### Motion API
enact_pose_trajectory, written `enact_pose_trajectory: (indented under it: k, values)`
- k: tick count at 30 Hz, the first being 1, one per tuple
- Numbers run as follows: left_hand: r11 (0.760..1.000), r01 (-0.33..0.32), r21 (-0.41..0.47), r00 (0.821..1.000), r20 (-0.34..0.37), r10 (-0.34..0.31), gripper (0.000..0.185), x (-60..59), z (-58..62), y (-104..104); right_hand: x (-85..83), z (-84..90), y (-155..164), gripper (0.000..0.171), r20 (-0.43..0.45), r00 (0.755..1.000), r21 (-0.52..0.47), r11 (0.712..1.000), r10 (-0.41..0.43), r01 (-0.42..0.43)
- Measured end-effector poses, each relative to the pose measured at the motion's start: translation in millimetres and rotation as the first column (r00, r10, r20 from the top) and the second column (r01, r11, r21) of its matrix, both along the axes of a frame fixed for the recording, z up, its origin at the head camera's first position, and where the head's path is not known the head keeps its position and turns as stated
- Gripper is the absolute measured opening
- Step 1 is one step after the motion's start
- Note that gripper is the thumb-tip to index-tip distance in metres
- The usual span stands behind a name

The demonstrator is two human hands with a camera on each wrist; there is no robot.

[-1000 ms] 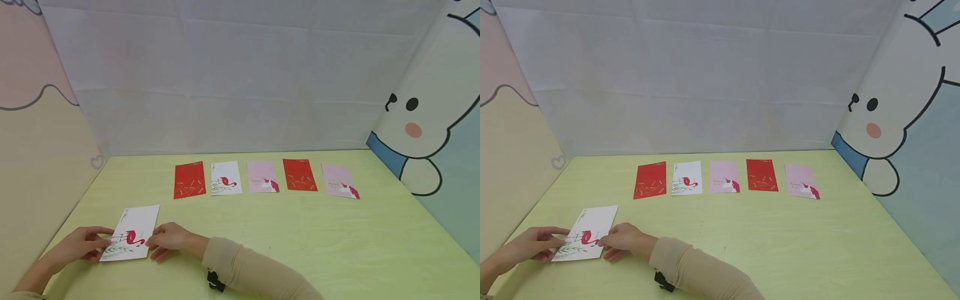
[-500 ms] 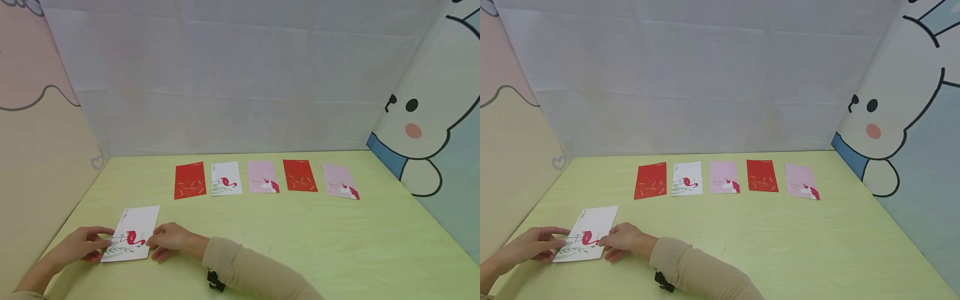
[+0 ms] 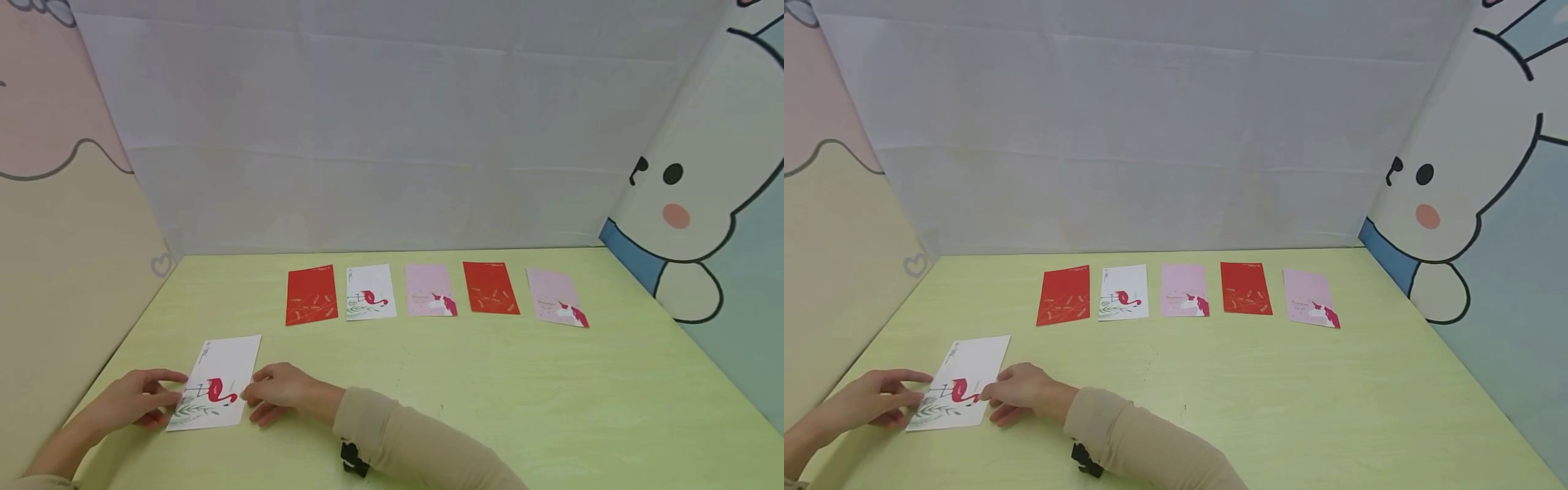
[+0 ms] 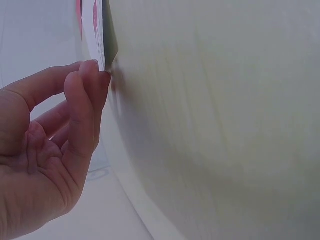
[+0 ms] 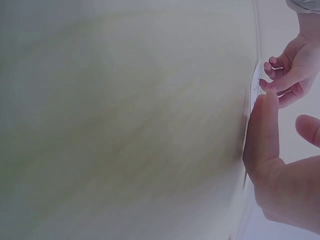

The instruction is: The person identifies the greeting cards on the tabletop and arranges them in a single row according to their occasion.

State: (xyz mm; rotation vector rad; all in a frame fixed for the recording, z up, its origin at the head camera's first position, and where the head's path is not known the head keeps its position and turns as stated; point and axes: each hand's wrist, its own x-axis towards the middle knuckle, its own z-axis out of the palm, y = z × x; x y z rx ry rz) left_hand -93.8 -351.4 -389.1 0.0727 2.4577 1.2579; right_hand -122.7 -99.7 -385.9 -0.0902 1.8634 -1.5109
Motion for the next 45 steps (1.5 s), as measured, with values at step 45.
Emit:
enact_pose_trajectory:
  k: [45]
  values:
    - [0.997, 0.055, 0.051, 0.915, -0.402, -0.03, 0.029, -45.8, 22.9, 148, -72.9, 18.2, 122, 0.028, -0.245, 0.912, -0.299, 0.92, -0.329, 0.251]
